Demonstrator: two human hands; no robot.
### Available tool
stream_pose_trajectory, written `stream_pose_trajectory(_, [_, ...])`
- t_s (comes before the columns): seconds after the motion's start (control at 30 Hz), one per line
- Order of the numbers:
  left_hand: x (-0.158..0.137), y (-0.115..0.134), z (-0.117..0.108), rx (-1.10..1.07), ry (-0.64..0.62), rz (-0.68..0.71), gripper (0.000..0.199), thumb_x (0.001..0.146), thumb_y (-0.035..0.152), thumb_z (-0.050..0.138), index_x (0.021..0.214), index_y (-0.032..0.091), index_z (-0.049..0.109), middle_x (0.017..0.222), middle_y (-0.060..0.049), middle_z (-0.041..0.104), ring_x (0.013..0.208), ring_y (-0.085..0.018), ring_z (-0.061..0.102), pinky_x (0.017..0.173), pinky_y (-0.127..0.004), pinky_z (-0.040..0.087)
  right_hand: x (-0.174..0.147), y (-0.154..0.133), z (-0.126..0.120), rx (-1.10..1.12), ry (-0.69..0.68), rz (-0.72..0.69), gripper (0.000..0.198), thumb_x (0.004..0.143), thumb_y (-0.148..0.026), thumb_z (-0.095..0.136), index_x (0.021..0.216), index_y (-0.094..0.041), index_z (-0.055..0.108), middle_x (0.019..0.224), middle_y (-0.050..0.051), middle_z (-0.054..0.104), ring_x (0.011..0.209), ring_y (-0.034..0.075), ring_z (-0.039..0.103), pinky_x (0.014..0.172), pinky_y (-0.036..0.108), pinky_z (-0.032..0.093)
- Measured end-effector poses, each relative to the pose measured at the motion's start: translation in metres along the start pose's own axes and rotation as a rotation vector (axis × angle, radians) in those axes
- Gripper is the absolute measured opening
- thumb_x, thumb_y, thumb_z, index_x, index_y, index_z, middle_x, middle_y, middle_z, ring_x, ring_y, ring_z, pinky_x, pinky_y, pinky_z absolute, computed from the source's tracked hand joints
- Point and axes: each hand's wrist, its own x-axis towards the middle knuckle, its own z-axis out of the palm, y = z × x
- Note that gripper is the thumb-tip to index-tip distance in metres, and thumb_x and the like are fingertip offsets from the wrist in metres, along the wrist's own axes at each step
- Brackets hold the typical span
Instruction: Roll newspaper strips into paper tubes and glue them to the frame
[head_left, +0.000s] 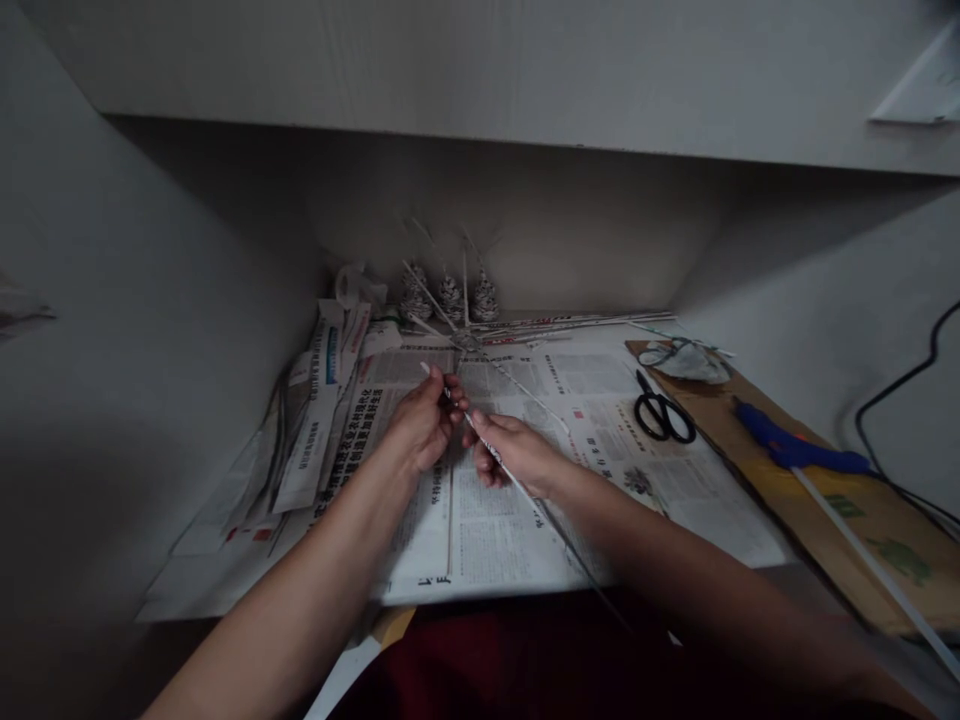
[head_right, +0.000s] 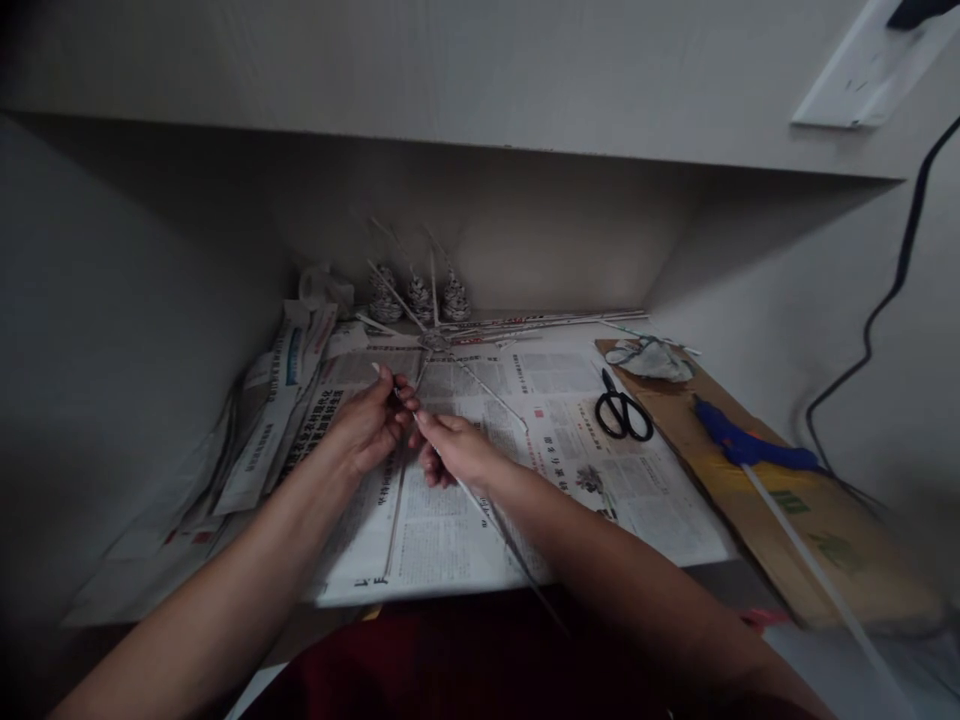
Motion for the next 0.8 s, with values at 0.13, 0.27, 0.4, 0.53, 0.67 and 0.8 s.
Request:
stream_pose_trajectory(0.13, [-0.0004,0.0010,0.0004,0.021,0.011,0.022,0.030,0.091,0.034,0.051,0.072,0.012,0.058,0.061,-0.002,0.053,0.053,-0.009,0.055,0.041,-0.014,0.039,-0.0062,-0.0004,-0.0012,-0.487,0.250,-0.302,0.033,0.087,-0.049,0.054,0.072,-0.020,0.050,0.063,-0.001,0.050,0.058,0.012,0.046,0.053,0.024,0.032])
stream_pose_trajectory(0.27, [-0.0016,0.0035,0.0011,0.000,-0.013,-0.021,0.028,0.088,0.036,0.056,0.073,0.012,0.058,0.061,-0.001,0.053,0.052,-0.008,0.055,0.040,-0.013,0.036,-0.0064,0.0000,-0.0014,-0.073,-0.001,-0.074,0.039,0.091,-0.057,0.039,0.076,-0.021,0.046,0.050,-0.007,0.035,0.041,0.010,0.034,0.043,0.023,0.027])
stream_pose_trajectory(0.4, [-0.0022,0.0040,0.0015,-0.006,-0.008,-0.021,0.028,0.090,0.034,0.054,0.075,0.012,0.058,0.061,-0.001,0.054,0.051,-0.007,0.055,0.040,-0.012,0.036,-0.0019,-0.0003,-0.0010,0.101,-0.088,0.002,0.040,0.088,-0.059,0.045,0.081,-0.020,0.047,0.048,-0.008,0.038,0.036,0.009,0.037,0.037,0.021,0.027])
stream_pose_trajectory(0.53, [-0.0026,0.0035,0.0014,0.016,-0.028,0.008,0.026,0.093,0.027,0.049,0.076,0.011,0.060,0.062,-0.002,0.056,0.053,-0.008,0.057,0.042,-0.013,0.039,0.0018,-0.0008,-0.0028,0.042,0.001,-0.074,0.038,0.088,-0.055,0.049,0.076,-0.020,0.047,0.045,-0.009,0.039,0.035,0.007,0.035,0.037,0.020,0.027])
stream_pose_trajectory(0.67, [-0.0030,0.0041,0.0013,0.021,-0.050,-0.010,0.020,0.090,0.025,0.055,0.078,0.010,0.062,0.066,-0.003,0.059,0.057,-0.009,0.059,0.044,-0.013,0.042,0.0015,-0.0009,-0.0062,0.318,-0.248,0.036,0.036,0.089,-0.056,0.045,0.079,-0.022,0.043,0.046,-0.010,0.030,0.036,0.009,0.030,0.038,0.021,0.025])
stream_pose_trajectory(0.8, [-0.0021,0.0024,0.0009,0.060,-0.032,-0.001,0.020,0.087,0.029,0.060,0.078,0.012,0.062,0.065,-0.003,0.059,0.055,-0.010,0.059,0.044,-0.015,0.043,0.0010,-0.0005,-0.0065,-0.068,0.009,-0.093,0.038,0.088,-0.058,0.047,0.079,-0.021,0.049,0.051,-0.007,0.041,0.041,0.010,0.039,0.042,0.022,0.028])
